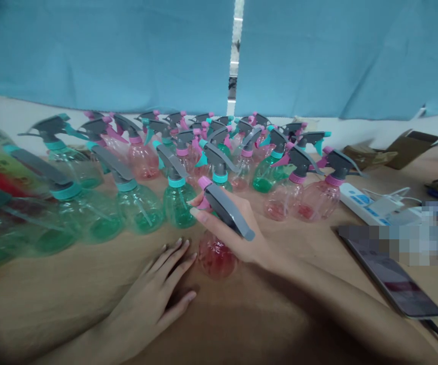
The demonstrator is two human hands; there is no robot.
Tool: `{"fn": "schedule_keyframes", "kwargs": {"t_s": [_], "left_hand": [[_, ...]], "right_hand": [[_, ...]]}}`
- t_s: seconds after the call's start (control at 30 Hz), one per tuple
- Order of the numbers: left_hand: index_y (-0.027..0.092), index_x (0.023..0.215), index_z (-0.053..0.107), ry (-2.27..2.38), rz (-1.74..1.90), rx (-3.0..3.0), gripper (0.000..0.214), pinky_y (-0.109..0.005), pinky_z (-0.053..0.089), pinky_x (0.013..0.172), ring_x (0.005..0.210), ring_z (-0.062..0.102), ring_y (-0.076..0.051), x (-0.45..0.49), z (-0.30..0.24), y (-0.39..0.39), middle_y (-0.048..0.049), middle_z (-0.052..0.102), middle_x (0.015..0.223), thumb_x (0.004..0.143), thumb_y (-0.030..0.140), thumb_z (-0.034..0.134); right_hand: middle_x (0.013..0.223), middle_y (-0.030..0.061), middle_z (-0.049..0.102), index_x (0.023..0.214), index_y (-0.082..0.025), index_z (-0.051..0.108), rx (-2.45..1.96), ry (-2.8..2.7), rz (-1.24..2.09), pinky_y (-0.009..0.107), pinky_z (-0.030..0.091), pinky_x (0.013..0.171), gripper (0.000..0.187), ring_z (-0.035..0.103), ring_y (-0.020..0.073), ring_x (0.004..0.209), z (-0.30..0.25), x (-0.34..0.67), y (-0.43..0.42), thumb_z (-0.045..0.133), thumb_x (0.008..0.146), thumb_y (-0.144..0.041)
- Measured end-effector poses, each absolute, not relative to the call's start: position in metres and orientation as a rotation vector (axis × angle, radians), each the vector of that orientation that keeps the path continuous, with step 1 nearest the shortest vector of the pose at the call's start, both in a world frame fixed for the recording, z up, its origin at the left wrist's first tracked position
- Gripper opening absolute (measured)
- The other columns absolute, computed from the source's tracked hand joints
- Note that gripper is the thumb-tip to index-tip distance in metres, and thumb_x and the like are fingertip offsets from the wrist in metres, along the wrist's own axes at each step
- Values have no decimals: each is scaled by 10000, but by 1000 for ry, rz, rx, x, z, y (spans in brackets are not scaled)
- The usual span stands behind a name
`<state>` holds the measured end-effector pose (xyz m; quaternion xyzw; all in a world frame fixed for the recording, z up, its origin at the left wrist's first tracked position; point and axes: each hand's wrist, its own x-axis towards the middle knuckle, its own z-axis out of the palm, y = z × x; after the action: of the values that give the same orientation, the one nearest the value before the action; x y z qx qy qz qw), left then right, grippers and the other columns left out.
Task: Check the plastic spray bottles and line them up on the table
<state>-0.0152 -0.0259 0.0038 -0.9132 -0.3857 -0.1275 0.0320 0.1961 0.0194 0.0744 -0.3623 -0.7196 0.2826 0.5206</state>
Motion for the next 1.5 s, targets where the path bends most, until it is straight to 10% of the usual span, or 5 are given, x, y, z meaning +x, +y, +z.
{"fn": "schedule_keyframes", "kwargs": {"t_s": [1.5], "left_hand": [[124,1333,481,-1151,-406,-2793,497,-499,348,1062,1346,362,-300,-16,0,-26,-155,388,1470,927,410,512]], "right_hand": [[968,8,667,988,-240,605,-793,-1744,780,307,476,864,121,632,160,901,74,200,22,578,891,-307]]}}
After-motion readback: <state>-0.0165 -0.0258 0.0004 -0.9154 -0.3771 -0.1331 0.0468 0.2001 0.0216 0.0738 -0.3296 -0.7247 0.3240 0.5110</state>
